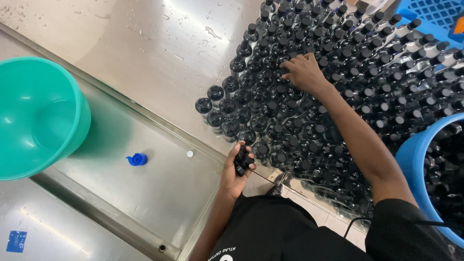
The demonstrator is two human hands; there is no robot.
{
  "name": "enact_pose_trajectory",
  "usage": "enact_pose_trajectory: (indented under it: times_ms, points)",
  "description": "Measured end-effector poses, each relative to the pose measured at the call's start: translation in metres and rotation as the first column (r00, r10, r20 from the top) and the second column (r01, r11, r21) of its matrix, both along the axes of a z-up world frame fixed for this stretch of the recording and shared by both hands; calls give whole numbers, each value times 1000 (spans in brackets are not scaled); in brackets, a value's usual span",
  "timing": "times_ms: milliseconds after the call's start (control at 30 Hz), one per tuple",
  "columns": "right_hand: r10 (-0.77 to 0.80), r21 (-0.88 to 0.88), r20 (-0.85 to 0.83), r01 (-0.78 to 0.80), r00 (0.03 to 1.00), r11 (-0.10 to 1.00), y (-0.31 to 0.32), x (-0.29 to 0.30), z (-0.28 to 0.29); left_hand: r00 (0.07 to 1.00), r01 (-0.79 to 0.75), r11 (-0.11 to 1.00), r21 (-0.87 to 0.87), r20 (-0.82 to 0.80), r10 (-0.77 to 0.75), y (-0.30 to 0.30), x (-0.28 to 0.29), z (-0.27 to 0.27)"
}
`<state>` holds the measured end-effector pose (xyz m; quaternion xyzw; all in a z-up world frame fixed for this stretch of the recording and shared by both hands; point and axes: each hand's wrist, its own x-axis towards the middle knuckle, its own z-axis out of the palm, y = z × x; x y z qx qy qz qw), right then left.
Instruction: The person is manually placing and tightening caps onto a large number of small black bottles arranged on a stainless steel surface.
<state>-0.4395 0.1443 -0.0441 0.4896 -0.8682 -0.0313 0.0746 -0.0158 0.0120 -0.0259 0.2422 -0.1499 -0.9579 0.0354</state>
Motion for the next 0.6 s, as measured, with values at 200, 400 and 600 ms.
enact_pose_trajectory:
  times_ms: [200, 400, 600]
  points:
    - [-87, -50, 296, 107, 951, 993, 7, -13, 3, 1000, 6, 999, -32, -10, -6, -1, -2, 4]
    - [-127, -83, 598, 219, 791, 972, 1, 24, 71, 1000, -9, 1000, 5, 18, 9, -1, -3, 3]
    - [-260, 73, 810, 348, 527, 935, -5, 8, 64, 997, -7, 1000, 25, 77, 5, -2, -5, 10]
